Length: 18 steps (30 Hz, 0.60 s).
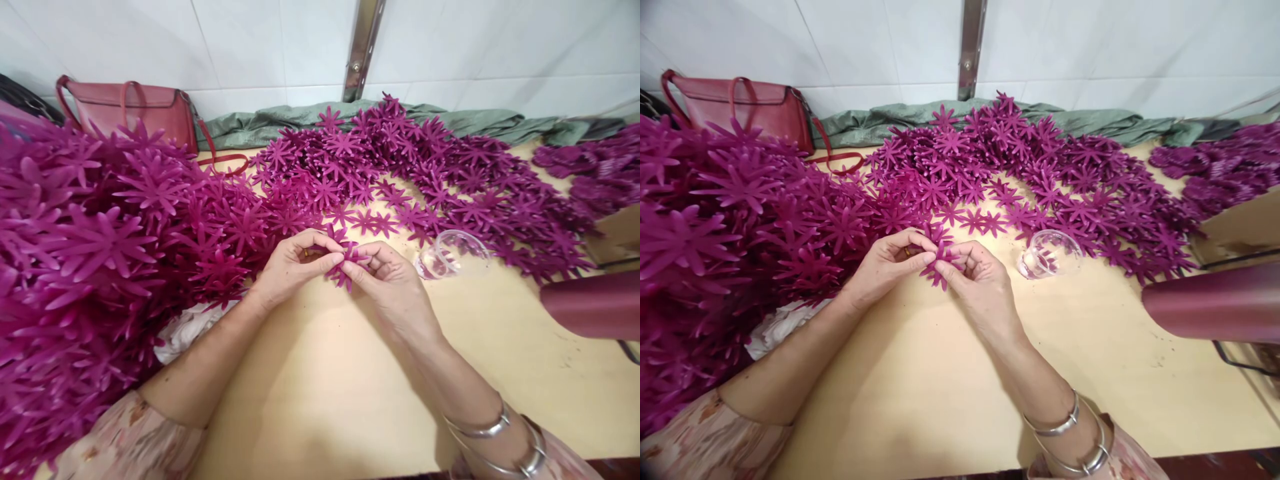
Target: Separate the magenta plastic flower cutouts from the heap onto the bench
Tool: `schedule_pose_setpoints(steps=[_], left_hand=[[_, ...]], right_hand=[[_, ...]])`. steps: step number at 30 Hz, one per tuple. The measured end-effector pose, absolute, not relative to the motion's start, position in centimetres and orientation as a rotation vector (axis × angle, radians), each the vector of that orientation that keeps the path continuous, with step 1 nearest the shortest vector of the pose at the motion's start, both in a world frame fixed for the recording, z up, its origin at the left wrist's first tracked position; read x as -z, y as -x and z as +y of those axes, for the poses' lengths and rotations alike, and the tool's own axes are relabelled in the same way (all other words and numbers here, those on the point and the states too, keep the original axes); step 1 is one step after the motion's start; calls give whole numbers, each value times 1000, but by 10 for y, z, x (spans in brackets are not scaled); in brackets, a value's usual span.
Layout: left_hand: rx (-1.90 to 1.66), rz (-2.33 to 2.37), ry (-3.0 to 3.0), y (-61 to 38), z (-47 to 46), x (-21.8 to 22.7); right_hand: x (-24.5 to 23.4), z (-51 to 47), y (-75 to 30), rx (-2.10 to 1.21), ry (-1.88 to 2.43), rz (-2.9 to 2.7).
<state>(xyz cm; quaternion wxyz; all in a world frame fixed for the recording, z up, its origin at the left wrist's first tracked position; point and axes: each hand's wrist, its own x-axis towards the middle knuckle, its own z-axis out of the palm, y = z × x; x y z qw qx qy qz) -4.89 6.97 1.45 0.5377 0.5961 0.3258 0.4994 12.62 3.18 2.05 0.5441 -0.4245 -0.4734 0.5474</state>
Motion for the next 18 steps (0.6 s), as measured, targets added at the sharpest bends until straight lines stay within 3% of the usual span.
schedule_pose_setpoints(steps=[13,18], left_hand=[[-1123,756,-1527,51,68,-20],[-1368,924,-1294,50,72,-14]], right_hand=[[-22,30,-126,-1264,1069,-1170],[-24,30,-125,-1084,1147,-1193]])
